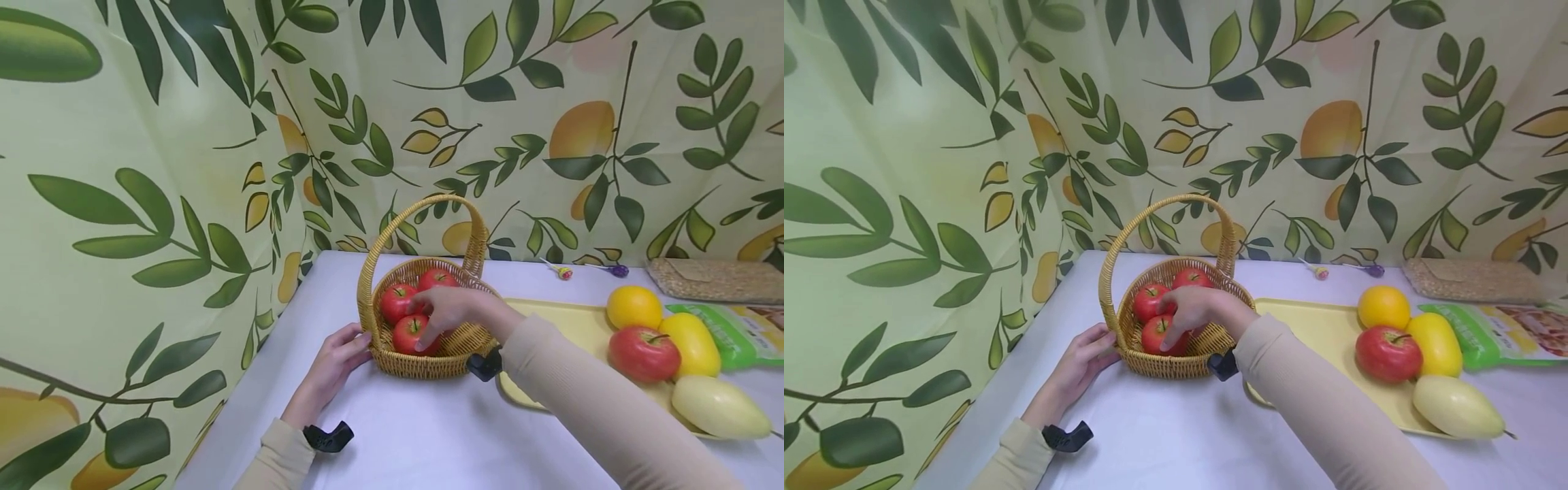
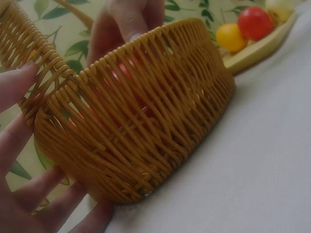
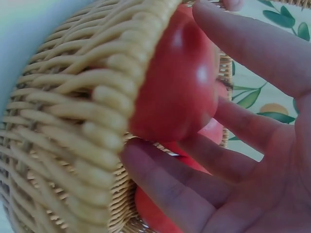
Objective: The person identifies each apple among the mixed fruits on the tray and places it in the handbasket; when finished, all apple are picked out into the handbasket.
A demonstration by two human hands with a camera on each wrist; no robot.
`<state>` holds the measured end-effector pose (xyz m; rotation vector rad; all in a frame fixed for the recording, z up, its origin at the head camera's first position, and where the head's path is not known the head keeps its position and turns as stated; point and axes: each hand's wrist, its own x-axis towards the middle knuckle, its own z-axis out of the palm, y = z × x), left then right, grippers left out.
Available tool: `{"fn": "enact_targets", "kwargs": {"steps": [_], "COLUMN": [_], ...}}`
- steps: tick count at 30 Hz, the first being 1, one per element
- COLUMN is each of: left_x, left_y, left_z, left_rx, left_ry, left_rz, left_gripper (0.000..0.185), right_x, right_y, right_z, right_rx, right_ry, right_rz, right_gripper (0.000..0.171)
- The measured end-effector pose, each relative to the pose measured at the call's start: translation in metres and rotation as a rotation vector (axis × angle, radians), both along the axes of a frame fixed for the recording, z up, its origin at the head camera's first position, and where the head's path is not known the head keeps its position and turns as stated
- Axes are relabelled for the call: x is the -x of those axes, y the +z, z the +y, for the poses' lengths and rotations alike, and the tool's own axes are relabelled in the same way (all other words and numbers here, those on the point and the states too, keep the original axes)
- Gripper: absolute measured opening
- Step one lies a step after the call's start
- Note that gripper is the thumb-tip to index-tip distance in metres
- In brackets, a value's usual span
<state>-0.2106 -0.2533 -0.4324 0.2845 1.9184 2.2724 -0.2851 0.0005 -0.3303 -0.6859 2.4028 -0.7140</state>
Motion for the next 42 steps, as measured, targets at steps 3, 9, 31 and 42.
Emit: {"fn": "enact_targets", "kwargs": {"steps": [3, 9, 31, 42], "left_x": [0.000, 0.000, 0.000, 0.001], "left_y": [0.000, 0.000, 0.000, 0.000], "left_z": [-0.001, 0.000, -0.001, 0.000], "left_rx": [0.001, 0.006, 0.023, 0.020], "left_ry": [-0.009, -0.006, 0.000, 0.007], "left_rz": [0.000, 0.008, 0.012, 0.006], "left_gripper": [0.008, 0.009, 0.009, 0.008], "right_x": [0.000, -0.001, -0.005, -0.020], "right_y": [-0.001, -0.001, 0.000, -0.001], "right_z": [0.002, 0.004, 0.034, 0.058], "right_rx": [-0.007, -0.003, 0.121, 0.198], "right_ry": [0.006, 0.000, 0.035, 0.003], "right_rz": [-0.003, -0.009, -0.020, 0.038], "right_gripper": [0.066, 0.066, 0.068, 0.073]}}
